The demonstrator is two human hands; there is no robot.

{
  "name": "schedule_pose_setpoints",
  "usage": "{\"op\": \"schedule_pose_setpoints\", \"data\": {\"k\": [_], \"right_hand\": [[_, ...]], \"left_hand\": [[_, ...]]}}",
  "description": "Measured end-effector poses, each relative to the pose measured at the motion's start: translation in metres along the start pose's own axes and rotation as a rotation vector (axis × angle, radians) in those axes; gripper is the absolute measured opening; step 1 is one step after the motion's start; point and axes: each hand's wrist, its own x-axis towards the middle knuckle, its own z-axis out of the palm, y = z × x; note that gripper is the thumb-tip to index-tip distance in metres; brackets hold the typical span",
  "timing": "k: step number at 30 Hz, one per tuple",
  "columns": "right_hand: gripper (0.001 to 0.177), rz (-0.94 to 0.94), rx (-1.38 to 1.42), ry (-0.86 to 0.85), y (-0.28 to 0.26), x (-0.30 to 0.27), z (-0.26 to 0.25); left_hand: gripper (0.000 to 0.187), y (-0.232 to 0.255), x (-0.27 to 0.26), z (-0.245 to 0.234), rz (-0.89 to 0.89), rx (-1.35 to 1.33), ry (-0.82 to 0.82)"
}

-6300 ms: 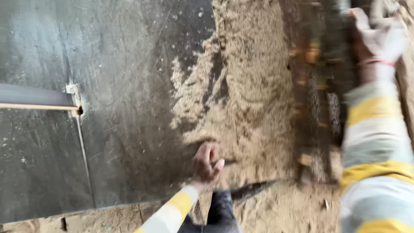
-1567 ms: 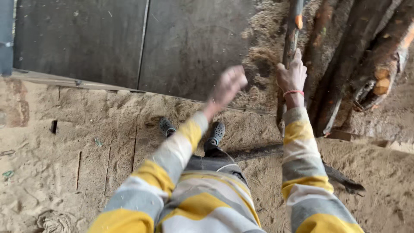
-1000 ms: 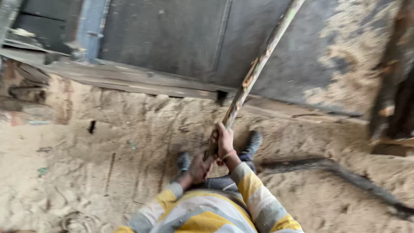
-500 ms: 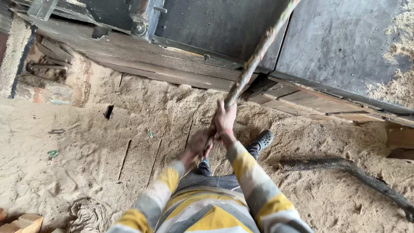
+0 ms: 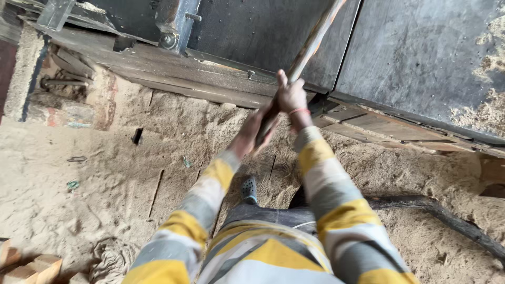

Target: The person feeds a large log into a bandsaw, guiding it with both hands to cut it into smaller pieces. The person repeatedly positions and pushes the log through the saw blade, then removes the cut sections.

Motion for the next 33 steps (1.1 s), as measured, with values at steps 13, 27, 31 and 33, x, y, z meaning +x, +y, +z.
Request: {"op": "schedule_pose_setpoints", "data": {"k": [13, 27, 31, 33], "right_hand": [[0.076, -0.347, -0.16, -0.007, 0.095, -0.026, -0.21], [0.072, -0.266, -0.297, -0.04, 0.101, 0.024, -0.296], [0.072, -0.278, -0.302, -0.015, 0.092, 0.048, -0.303], [0.063, -0.381, -0.289, 0.048, 0.086, 0.058, -0.312]], "left_hand": [[0.071, -0.147, 0.14, 0.23, -0.125, -0.702, 0.048], [0.069, -0.122, 0.182, 0.325, -0.165, -0.666, 0.185], [0.067, -0.115, 0.2, 0.332, -0.134, -0.65, 0.166], [0.066, -0.117, 0.218, 0.33, -0.105, -0.612, 0.168]]}}
